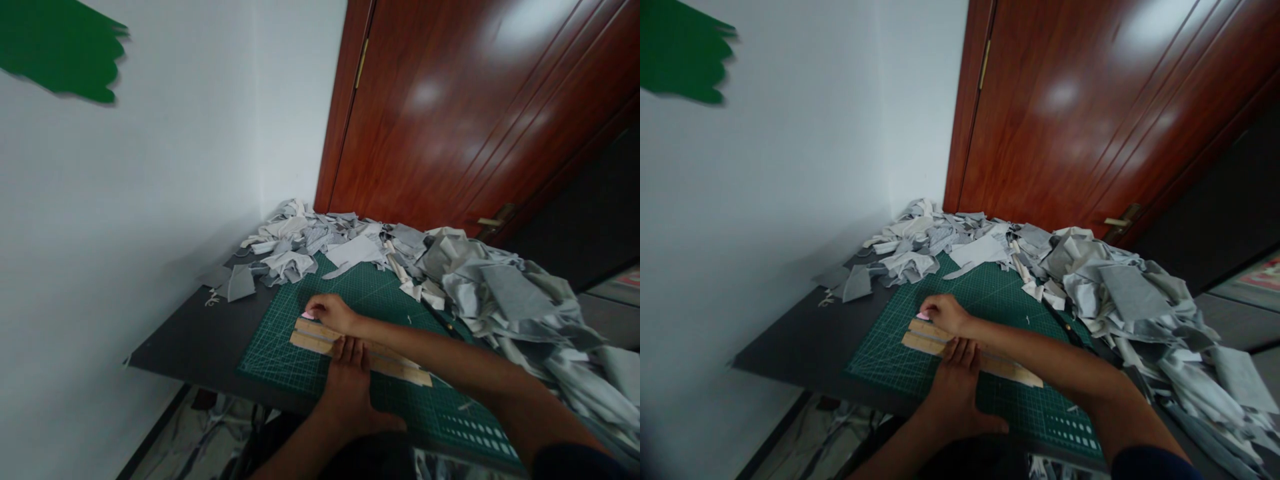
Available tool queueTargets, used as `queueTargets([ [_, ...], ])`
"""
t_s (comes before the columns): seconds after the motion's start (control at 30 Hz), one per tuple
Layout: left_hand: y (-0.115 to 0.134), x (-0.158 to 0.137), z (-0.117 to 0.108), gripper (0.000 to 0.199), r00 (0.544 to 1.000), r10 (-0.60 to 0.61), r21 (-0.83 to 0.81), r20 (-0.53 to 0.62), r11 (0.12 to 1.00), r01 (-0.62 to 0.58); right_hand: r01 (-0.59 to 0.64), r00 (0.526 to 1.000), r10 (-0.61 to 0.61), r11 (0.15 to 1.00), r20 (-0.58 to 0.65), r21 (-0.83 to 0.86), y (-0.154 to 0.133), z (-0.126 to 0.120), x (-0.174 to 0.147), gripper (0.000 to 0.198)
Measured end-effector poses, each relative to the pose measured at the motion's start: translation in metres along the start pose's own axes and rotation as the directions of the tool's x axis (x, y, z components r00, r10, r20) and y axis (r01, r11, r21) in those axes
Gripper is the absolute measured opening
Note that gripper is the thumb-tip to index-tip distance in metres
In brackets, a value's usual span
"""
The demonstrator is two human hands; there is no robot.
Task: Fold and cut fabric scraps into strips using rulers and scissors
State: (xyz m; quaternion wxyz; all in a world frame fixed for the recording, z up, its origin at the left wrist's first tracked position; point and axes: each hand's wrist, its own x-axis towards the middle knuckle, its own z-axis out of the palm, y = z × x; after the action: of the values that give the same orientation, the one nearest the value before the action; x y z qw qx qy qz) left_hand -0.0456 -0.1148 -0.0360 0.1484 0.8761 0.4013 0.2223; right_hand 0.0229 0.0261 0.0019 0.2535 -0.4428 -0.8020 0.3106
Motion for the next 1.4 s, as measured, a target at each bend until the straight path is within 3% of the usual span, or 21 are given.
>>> queueTargets([
  [0.63,0.001,0.001,-0.003,0.146,0.998,-0.032,-0.027,0.059,0.999,0.034,0.250,0.960,-0.222,0.955,0.173,-0.161,0.002,-0.002,0.009,0.023],
  [1.0,0.001,0.001,-0.005,0.144,0.999,-0.018,-0.007,0.043,1.000,0.019,0.228,0.961,-0.188,0.953,0.203,-0.198,0.013,-0.010,0.008,0.025],
  [1.4,0.001,0.001,0.000,0.144,0.999,-0.028,-0.034,0.041,0.999,0.029,0.145,0.972,-0.108,0.974,0.207,-0.173,0.024,-0.028,-0.020,0.025],
])
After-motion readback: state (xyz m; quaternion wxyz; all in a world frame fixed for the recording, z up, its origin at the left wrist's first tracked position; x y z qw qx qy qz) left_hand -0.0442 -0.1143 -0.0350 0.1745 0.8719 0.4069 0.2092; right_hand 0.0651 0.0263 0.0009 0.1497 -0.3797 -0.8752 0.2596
